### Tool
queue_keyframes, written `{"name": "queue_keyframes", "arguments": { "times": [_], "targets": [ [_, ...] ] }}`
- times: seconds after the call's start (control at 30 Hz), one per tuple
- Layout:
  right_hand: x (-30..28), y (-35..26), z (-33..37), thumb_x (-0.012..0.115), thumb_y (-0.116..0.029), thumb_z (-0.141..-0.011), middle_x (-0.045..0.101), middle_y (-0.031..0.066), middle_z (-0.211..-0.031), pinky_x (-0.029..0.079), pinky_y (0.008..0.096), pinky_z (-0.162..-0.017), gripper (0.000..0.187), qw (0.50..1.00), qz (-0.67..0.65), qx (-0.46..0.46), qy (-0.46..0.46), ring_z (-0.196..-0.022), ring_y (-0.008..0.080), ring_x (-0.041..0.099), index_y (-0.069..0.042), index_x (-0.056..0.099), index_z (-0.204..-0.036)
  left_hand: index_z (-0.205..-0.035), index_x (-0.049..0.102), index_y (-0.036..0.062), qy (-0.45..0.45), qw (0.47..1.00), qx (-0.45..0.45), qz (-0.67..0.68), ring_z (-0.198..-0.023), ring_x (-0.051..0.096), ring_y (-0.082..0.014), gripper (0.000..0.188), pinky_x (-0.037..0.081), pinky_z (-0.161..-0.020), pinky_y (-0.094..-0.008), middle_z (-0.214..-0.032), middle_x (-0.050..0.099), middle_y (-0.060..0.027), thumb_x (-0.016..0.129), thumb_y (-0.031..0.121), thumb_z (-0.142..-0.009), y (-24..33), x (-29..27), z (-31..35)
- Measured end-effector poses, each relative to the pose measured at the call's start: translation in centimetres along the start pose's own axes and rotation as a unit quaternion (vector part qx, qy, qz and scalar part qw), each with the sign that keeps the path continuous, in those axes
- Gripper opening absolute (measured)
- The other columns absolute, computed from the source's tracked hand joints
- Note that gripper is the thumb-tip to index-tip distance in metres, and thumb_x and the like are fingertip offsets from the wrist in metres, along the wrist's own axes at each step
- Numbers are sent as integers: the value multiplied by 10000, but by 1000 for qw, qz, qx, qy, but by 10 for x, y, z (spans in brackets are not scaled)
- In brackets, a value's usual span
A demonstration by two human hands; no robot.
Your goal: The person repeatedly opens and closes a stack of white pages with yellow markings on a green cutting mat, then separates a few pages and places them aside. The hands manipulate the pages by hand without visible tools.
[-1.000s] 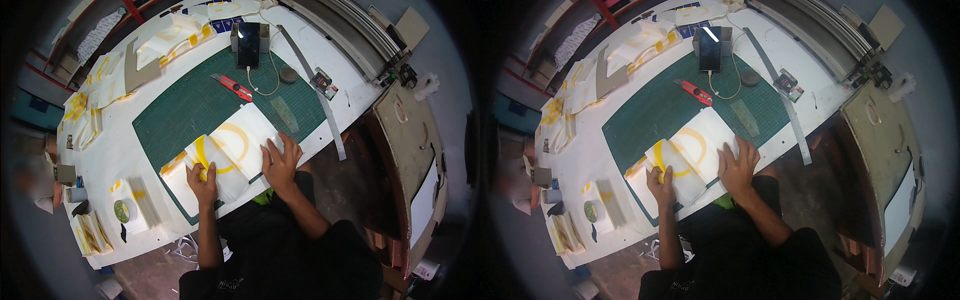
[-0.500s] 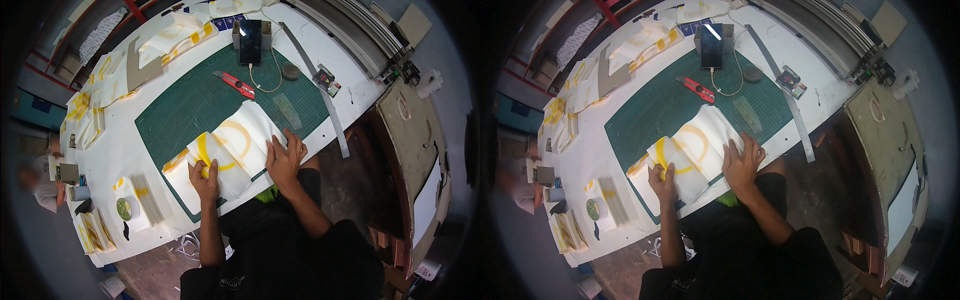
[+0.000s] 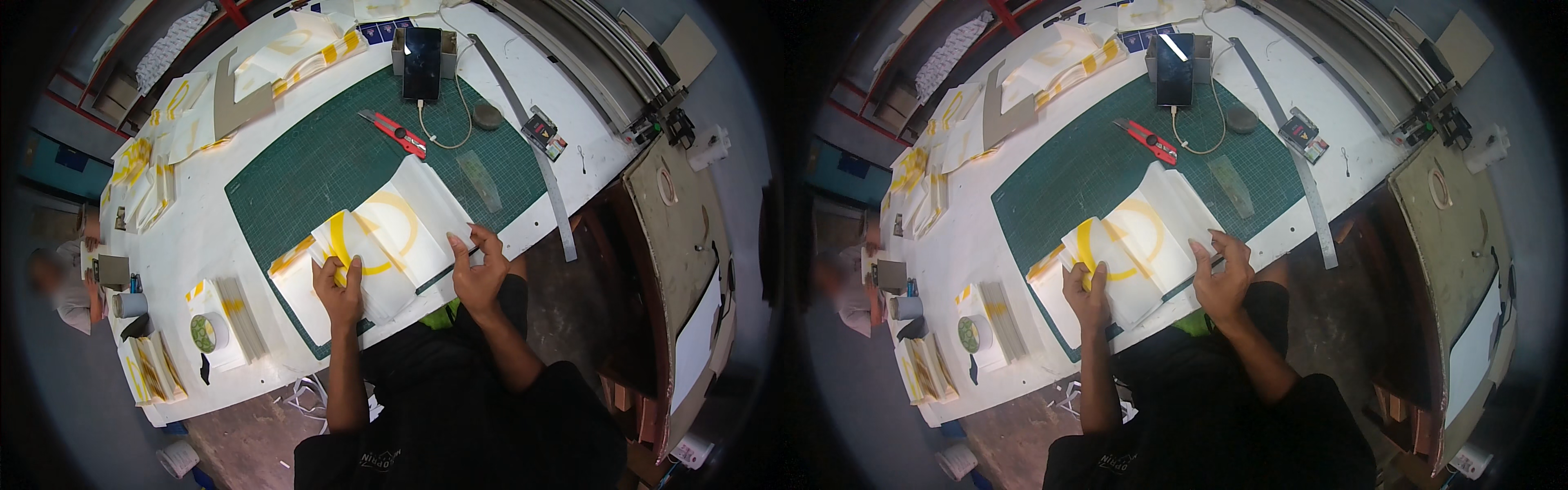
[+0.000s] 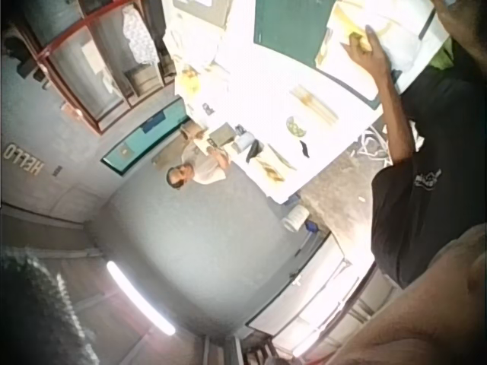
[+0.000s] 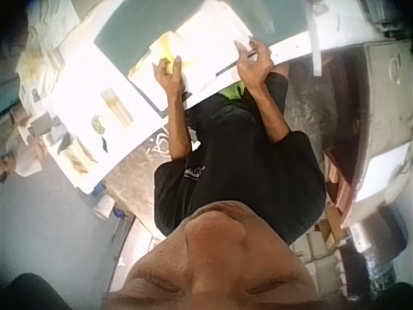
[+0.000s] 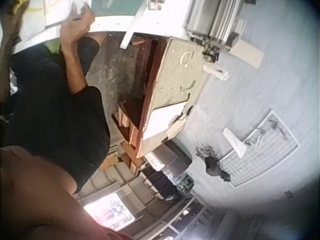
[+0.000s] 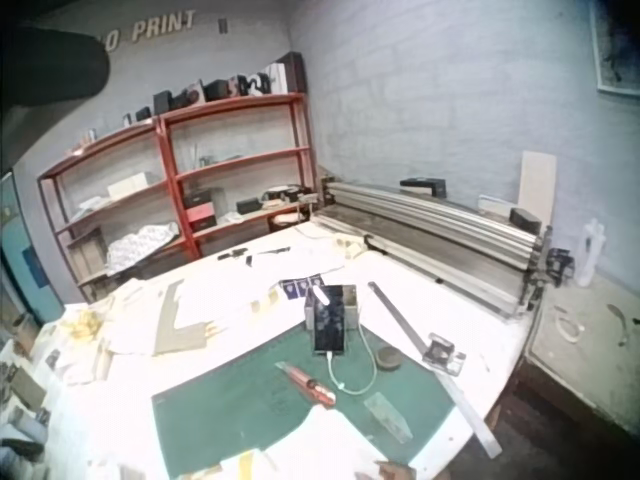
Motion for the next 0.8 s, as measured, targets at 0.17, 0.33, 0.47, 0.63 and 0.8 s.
{"name": "queue_keyframes", "arguments": {
  "times": [0.17,0.33,0.47,0.63,0.8],
  "targets": [
    [4,-15,2,784,-68,-862,668,225,-1261,450,487,-992,274,983,108,-150,-17,-1129,389,653,-36,729,-1128,-870,622,-37,-3,1000,2,0,-943,546,-237,184,452,-849,-352,-1000,502,-114,759,83,-893,7,3,-1],
    [6,-56,5,780,-108,-829,488,277,-1524,321,565,-1113,321,967,135,-212,-39,-1423,482,422,-100,770,-1150,-867,614,-36,2,1000,8,2,-932,542,-235,193,448,-837,-348,-995,501,-115,757,91,-896,6,-1,0],
    [15,-35,13,803,-205,-833,388,310,-1575,197,596,-1159,330,971,59,-186,-135,-1494,502,276,-44,744,-1115,-868,619,-37,-5,1000,-1,-4,-928,544,-236,189,449,-831,-352,-996,506,-117,756,91,-896,7,1,0],
    [22,-15,5,836,-330,-821,379,320,-1526,203,633,-1133,489,980,159,-75,-95,-1481,505,261,-19,651,-1149,-864,622,-37,-7,1000,6,-5,-933,548,-241,182,454,-841,-361,-1003,515,-128,754,85,-895,4,2,0],
    [26,-28,13,814,-344,-841,328,338,-1570,158,657,-1141,423,974,138,-121,-135,-1494,517,229,-47,722,-1128,-862,620,-36,-2,1000,13,5,-956,549,-248,179,448,-881,-354,-1016,519,-130,757,75,-890,3,1,0]
  ]
}}
Point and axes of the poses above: each hand's wrist, its own z-axis away from the middle knuckle, its own x-axis out of the palm, y = z × x, the point moved 9 cm from there along -z, towards the middle knuckle
